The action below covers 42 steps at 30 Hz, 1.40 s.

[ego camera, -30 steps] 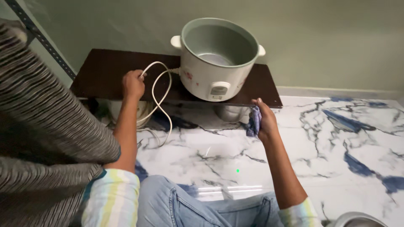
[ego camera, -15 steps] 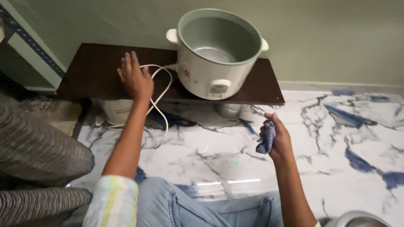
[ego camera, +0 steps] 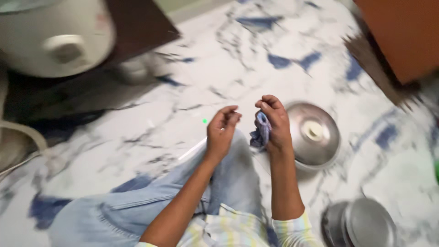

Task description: The person sits on the floor and wipes the metal lid, inner pot, and body of a rice cooker with a blue cloth. They reattach the lid, place the cooker on a low shelf, arrange the power cord, and switch on the wall socket.

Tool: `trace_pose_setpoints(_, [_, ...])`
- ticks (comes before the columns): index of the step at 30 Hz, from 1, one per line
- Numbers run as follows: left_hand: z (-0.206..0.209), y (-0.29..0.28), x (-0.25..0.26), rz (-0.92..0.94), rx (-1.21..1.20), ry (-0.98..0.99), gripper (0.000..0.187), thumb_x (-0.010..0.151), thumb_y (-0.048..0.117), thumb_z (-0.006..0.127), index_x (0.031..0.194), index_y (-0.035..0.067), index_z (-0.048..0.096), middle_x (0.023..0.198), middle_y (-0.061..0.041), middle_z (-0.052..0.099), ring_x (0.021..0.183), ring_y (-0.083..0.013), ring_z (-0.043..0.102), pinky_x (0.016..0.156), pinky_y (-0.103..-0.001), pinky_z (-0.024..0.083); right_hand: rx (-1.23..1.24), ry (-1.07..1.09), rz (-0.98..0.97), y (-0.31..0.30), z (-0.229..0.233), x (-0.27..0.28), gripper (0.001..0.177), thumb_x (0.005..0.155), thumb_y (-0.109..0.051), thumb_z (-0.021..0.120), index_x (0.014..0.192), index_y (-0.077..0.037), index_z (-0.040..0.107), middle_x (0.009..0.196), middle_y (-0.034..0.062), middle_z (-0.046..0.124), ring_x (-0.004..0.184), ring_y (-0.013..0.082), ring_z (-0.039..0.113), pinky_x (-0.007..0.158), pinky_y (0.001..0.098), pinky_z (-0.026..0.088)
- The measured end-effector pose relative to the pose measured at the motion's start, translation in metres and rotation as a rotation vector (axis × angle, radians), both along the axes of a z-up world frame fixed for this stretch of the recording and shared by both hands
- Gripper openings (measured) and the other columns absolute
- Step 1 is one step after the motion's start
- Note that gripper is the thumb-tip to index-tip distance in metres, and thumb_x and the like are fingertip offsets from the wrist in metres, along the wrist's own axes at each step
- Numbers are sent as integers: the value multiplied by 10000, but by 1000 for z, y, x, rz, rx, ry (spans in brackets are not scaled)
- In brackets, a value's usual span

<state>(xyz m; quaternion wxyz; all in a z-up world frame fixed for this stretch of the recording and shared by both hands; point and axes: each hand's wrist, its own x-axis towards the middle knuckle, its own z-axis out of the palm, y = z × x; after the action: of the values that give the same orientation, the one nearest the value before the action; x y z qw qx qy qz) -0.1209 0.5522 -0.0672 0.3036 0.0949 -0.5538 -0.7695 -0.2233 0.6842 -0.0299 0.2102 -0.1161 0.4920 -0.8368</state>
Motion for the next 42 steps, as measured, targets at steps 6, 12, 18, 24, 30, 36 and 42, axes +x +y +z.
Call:
trace_pose_setpoints(6, [-53,95,-59,-304,-95,-103,300,1000,137,669,1276,21,680,1031,-44,702,911,-102,628,818,-249,529,389,252,-461,169,-14,-5,221,989,-167,723,1161,-30,699,955,26,668,787,84,609,679,223,488])
trace_pose_setpoints(12, [-127,137,-132,-39,-329,-204,319,916,159,708,1221,68,701,1114,-81,717,906,-174,686,813,-303,562,1260,691,-651,227,-46,-41,395,865,-277,835,1186,-57,766,1012,130,712,919,258,697,820,362,546])
trace_pose_setpoints(18, [-187,122,-134,61,-352,-438,403,883,167,685,1269,53,687,1123,-113,700,887,-194,675,787,-338,551,1536,651,-498,199,-60,-81,555,755,-439,860,1186,-107,750,1076,156,697,943,335,683,783,443,537])
trace_pose_setpoints(24, [-184,111,-139,-196,-43,-555,396,930,183,677,1305,62,719,899,-42,729,779,-128,657,737,-281,531,1583,631,-444,187,-64,-89,519,760,-414,824,1170,-101,763,1039,170,692,946,359,672,806,458,534])
trace_pose_setpoints(30, [-171,111,-138,-382,149,-471,443,917,116,697,1348,26,650,833,-23,705,695,-92,609,625,-234,488,1499,636,-540,197,-70,-93,539,740,-425,851,1138,-70,773,1042,184,723,925,349,701,816,439,552])
trace_pose_setpoints(36, [-188,111,-151,-372,150,-513,330,934,142,686,1226,-4,635,832,-27,697,700,-120,615,631,-271,487,1364,590,-696,229,-43,-92,576,734,-418,888,1159,-47,770,1057,208,738,961,329,725,858,414,558])
trace_pose_setpoints(42, [-217,55,-173,20,38,-577,232,948,187,709,1041,-25,728,872,-137,666,753,-195,559,673,-363,453,1402,584,-779,267,-33,-111,554,741,-393,890,1165,-54,778,1064,214,736,971,352,717,862,429,548])
